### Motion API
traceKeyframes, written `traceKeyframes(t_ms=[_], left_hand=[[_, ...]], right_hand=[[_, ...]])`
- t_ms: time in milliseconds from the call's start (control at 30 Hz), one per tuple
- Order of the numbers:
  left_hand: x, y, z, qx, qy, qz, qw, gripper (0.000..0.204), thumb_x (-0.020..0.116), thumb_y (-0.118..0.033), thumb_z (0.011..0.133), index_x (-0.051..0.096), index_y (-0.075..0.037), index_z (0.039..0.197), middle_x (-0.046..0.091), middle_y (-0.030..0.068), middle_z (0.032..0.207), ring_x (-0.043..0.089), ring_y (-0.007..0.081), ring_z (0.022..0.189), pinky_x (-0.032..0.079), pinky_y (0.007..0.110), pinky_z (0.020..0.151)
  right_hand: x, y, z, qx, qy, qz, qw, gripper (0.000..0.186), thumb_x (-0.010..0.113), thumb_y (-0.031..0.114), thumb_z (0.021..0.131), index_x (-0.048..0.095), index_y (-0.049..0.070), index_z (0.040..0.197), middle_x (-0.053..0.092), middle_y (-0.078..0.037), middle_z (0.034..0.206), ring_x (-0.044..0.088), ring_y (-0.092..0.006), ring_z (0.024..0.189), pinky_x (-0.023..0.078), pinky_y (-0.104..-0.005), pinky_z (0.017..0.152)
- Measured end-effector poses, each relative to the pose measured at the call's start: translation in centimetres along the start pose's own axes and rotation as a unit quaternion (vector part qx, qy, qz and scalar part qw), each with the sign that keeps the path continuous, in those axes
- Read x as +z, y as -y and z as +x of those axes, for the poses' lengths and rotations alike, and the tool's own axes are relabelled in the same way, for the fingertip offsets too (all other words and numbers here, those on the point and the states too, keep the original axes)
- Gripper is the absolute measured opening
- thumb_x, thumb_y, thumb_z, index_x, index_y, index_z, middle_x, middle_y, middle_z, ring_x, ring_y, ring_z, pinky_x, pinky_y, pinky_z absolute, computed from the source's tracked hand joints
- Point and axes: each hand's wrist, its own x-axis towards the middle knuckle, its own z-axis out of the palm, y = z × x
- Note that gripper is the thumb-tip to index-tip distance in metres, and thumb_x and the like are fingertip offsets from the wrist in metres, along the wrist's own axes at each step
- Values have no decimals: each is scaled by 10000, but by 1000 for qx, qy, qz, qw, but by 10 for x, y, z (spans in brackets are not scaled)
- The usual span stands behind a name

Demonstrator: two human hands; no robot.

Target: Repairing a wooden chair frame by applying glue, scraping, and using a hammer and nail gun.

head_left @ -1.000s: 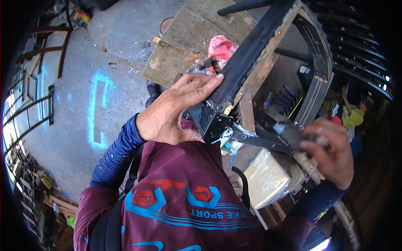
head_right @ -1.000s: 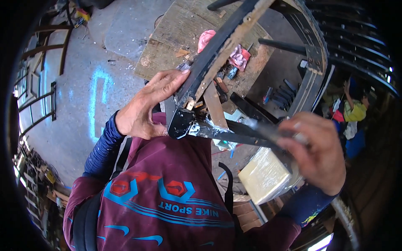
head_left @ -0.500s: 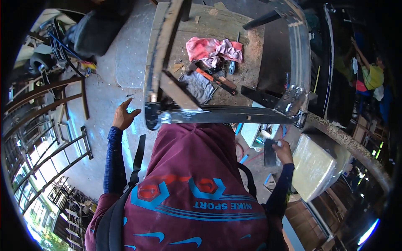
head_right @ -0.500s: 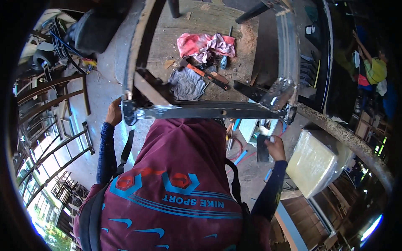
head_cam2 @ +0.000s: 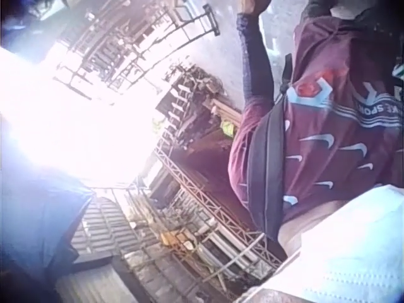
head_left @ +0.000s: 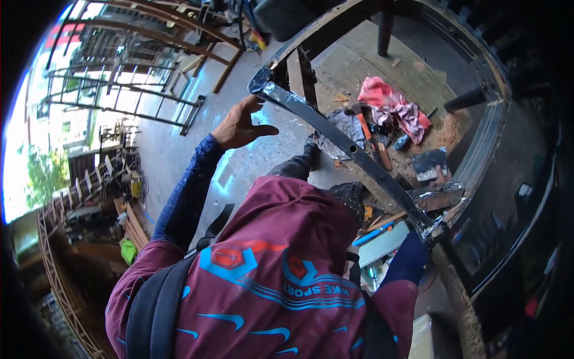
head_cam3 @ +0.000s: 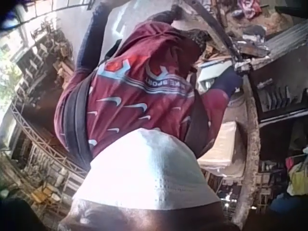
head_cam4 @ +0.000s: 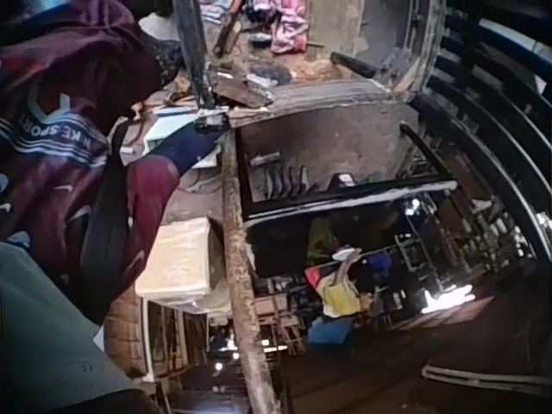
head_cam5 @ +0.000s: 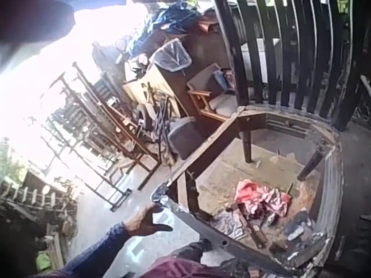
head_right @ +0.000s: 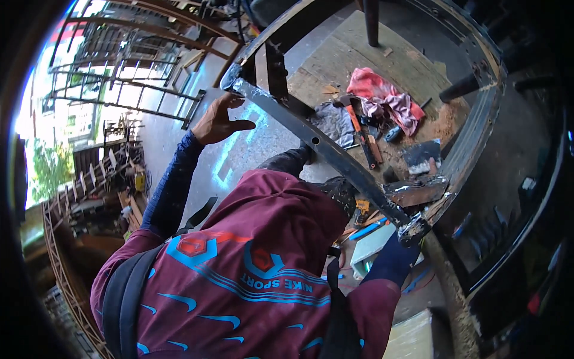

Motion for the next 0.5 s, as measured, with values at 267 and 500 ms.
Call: traceKeyframes(t_ms=[267, 500], left_hand=[[5, 3, 6, 166, -166, -425, 874, 1119, 596, -801, 927, 283, -60, 1705, 449, 210, 1668, 406, 323, 1550, 299, 504, 1275], [0, -22, 78, 272, -61, -593, 755, 999, 242, -773, 1061, 404, 34, 1627, 481, 235, 1630, 438, 313, 1526, 302, 449, 1283]], right_hand=[[-50, -1, -20, -131, 175, 194, 956, 632, 459, 481, 1126, 396, 110, 1635, 484, -172, 1578, 497, -281, 1445, 501, -621, 1123], [-11, 77, -131, -202, 505, 340, 767, 736, 464, 504, 1094, 280, 120, 1693, 288, -151, 1761, 358, -346, 1582, 416, -670, 1194]])
